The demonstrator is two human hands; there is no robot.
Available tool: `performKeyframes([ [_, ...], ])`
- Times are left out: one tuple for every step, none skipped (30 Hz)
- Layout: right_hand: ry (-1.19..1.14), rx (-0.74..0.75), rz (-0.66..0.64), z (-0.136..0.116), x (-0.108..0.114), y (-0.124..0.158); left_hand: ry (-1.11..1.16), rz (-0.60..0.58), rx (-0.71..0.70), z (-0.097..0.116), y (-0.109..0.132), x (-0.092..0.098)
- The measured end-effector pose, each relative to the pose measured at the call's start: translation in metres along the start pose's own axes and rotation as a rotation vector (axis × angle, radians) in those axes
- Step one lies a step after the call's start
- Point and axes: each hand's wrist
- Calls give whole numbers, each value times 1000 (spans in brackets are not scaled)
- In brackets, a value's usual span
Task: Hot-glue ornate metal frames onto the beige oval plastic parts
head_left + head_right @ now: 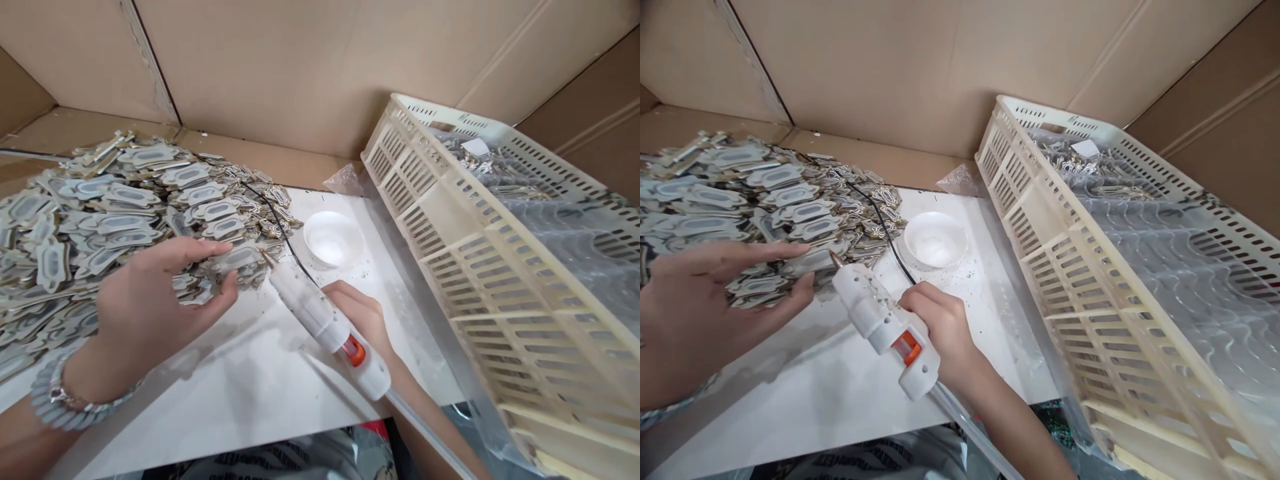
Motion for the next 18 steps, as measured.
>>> performKeyframes([
  [1,0,-10,1,-1,0,-8,15,-17,1,1,0],
  [2,-5,-18,2,-2,1,-14,23,-32,2,2,1],
  [1,-12,-25,2,-3,2,-18,28,-44,1,4,1],
  [1,-19,-32,3,-4,3,-24,28,-49,1,5,1],
  [0,-26,-38,3,-4,3,-29,28,-51,0,6,2],
  [-3,-29,-40,3,-4,4,-32,33,-51,-1,8,2],
  [-5,-29,-41,3,-5,5,-31,35,-53,-1,9,2],
  [-7,-29,-45,3,-5,5,-23,38,-60,-1,9,2],
  [-8,-28,-47,2,-4,5,-13,36,-67,0,10,2],
  [-9,-30,-50,2,-4,5,-4,37,-70,0,10,2],
  [-8,-33,-53,2,-4,5,6,39,-71,1,10,2],
  [-6,-35,-55,2,-4,4,10,39,-66,2,10,2],
  [-3,-36,-55,3,-4,4,9,43,-53,3,10,2],
  [1,-38,-56,3,-4,4,7,45,-39,3,10,2],
  [7,-37,-55,3,-5,4,6,42,-24,3,10,3],
  [13,-36,-55,4,-5,4,4,35,-10,4,10,3],
  [18,-34,-54,4,-5,4,5,34,-3,4,10,4],
  [22,-32,-53,4,-6,3,13,30,8,4,11,4],
])
Point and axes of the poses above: each hand's wrist, its own y-axis away from the middle knuckle, its own x-axis out of the back of the hand, z = x × y, and after that the axes turned 13 degrees about -z, right-handed
